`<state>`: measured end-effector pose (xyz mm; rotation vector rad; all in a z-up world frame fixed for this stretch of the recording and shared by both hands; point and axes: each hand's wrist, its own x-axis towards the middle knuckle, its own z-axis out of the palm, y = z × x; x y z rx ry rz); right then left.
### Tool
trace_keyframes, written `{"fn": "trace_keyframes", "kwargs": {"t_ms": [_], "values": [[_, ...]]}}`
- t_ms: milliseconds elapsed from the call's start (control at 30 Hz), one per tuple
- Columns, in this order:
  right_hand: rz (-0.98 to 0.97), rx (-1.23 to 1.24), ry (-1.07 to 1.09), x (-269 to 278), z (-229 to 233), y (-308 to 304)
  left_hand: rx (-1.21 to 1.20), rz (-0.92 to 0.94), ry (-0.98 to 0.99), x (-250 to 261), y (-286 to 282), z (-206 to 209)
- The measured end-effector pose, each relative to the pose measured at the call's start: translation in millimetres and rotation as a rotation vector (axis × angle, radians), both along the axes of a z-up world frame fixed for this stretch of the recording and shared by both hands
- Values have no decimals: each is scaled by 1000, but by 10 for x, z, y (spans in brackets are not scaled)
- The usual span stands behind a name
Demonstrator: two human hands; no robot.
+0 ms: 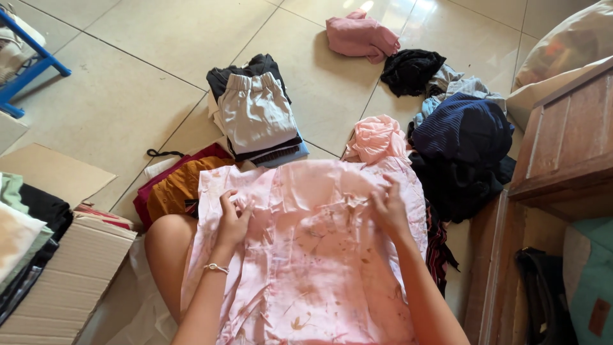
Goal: Folding various pieces of clothing and placing them into a closet
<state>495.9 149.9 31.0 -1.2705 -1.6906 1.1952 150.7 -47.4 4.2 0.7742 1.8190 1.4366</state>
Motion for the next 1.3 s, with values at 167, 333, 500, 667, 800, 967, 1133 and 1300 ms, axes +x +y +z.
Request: {"fn": "trace_keyframes", "kwargs": {"t_ms": [167, 333, 500, 667, 800, 967, 1133, 1300], "values": [[168, 343, -466, 139, -155, -192, -216, -96, 451, 272, -287, 289], [245, 604, -650, 232, -140, -597, -419, -331, 750, 461, -517, 190], [199, 139, -667, 239, 693, -1001, -570, -469, 696, 616, -737, 560], [74, 250, -473, 795, 854, -1344, -372, -313, 479, 605, -1548, 569], [353, 240, -366, 1032, 941, -1531, -547, -424, 388, 416, -2107, 380], [787, -136, -693, 933, 1274, -1742, -906, -840, 837, 666, -2476, 119], [806, 190, -954, 1235, 610, -2038, -510, -565, 1367, 703, -2788, -217], [626, 191, -885, 1257, 656, -2112, -768, -845, 904, 226, -2834, -290]]}}
